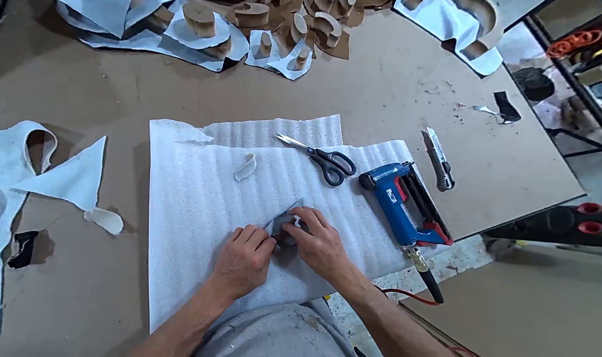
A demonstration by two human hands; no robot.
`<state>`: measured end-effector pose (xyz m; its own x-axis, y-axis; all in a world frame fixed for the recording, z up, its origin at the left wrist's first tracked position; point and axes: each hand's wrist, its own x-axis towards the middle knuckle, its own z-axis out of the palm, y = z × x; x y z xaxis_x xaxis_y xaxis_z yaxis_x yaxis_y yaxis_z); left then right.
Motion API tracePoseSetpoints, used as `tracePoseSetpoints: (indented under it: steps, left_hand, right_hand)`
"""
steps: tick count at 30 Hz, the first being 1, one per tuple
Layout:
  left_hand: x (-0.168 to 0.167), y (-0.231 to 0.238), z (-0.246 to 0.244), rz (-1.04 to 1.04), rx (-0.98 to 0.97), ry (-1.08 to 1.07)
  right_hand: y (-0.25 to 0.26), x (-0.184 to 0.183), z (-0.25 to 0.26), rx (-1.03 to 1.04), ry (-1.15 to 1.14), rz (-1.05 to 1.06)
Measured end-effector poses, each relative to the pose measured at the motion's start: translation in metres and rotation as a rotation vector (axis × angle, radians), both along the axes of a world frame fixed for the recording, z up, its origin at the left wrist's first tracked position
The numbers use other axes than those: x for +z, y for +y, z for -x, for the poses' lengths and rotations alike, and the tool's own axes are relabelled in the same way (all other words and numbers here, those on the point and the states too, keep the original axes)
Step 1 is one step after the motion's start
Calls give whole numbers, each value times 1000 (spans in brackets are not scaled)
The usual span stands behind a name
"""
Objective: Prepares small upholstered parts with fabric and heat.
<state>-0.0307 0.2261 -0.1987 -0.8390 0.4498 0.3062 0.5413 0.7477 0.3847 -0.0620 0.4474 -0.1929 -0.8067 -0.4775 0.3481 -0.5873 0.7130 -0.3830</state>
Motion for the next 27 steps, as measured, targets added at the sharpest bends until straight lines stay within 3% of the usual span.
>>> tracePoseSetpoints:
  steps: [10,15,20,27]
  left_hand:
    - [5,-26,9,-28,-107,-84]
    - [-2,-32,14,-31,-210,-46]
    - [-2,-27,26,-102,-190,-39]
    - [1,-36,60,-14,-440,-4]
  right_hand:
    - [-22,1,-24,-245,-48,-35]
    - [-29,-3,-28,-319,-44,14]
    - [-29,-6,-27,-337,-69,119]
    - [-28,-6,-26,-341,-76,146]
